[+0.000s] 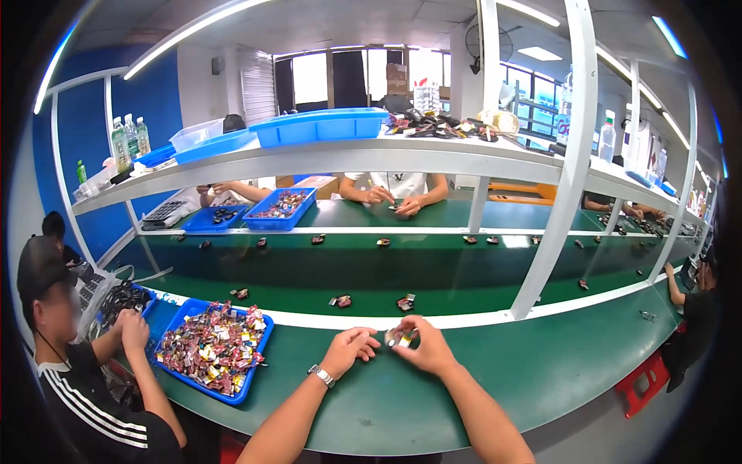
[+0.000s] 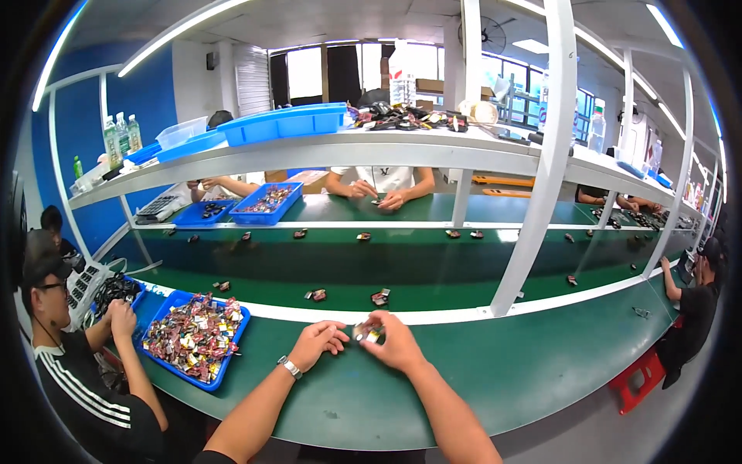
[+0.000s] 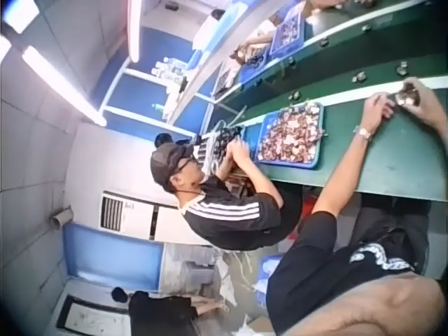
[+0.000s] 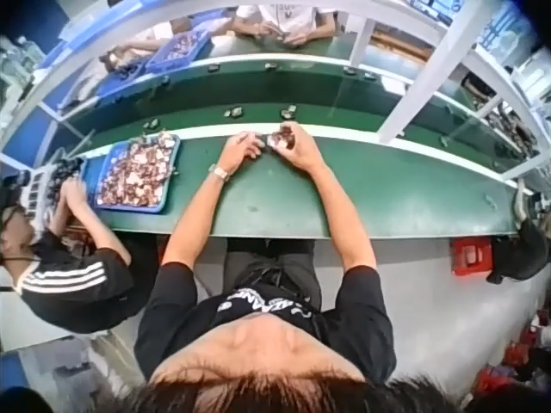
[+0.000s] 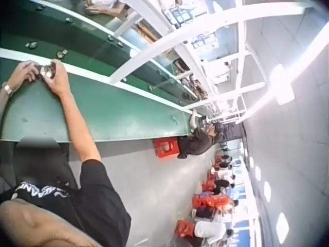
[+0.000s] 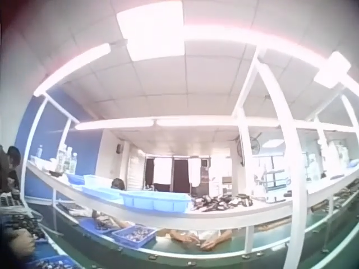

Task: Assembling small electrical components or plastic parts on a production line.

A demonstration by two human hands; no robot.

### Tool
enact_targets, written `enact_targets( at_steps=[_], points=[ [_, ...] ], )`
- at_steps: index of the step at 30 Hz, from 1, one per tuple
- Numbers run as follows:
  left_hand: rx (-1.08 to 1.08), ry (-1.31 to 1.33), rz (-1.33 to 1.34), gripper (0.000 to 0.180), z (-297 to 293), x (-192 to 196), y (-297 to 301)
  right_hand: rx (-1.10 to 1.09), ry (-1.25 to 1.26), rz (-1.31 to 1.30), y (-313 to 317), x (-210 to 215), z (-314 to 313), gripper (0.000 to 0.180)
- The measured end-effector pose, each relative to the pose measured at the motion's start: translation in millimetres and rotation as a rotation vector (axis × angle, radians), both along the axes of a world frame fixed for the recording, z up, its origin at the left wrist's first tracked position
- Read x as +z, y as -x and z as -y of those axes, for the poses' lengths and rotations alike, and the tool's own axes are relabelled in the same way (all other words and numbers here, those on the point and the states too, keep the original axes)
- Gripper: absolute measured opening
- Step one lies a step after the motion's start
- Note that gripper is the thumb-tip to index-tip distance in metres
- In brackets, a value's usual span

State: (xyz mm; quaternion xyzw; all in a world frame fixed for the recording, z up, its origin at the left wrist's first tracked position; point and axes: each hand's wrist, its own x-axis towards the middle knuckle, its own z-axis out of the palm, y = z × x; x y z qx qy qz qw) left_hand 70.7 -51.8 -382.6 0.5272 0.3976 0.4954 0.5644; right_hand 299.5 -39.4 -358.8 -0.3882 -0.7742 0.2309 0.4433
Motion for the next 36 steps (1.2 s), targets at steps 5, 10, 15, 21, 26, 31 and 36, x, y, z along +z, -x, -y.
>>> enact_targets(
  at_steps=[5,10,15,21,26,31,36],
  points=[
    [-0.298,0.147,0.049,0.035,-1.7,-1.9,16.6,0.233,-0.041,0.118,23.4,10.4,16.9,0.045],
    [-0.293,0.139,0.053,0.034,-0.4,2.8,15.7,0.248,-0.251,0.192,25.0,14.4,17.6,0.032],
    [-0.193,0.168,0.189,0.036,8.6,11.4,3.5,0.107,-0.257,0.181,28.0,5.1,19.4,0.025],
    [-0.162,0.172,0.267,0.027,7.7,6.7,6.0,0.053,-0.184,0.241,34.4,8.3,24.2,0.022],
    [-0.170,0.176,0.231,0.025,5.6,7.3,2.0,0.032,-0.180,0.290,29.2,8.5,22.5,0.016],
    [-0.174,0.165,0.201,0.027,4.2,0.4,4.3,0.036,-0.234,0.282,30.6,2.8,16.3,0.013],
    [-0.242,0.142,0.205,0.035,4.8,2.0,2.8,0.033,-0.200,0.245,28.3,1.3,16.9,0.010]
  ],
)
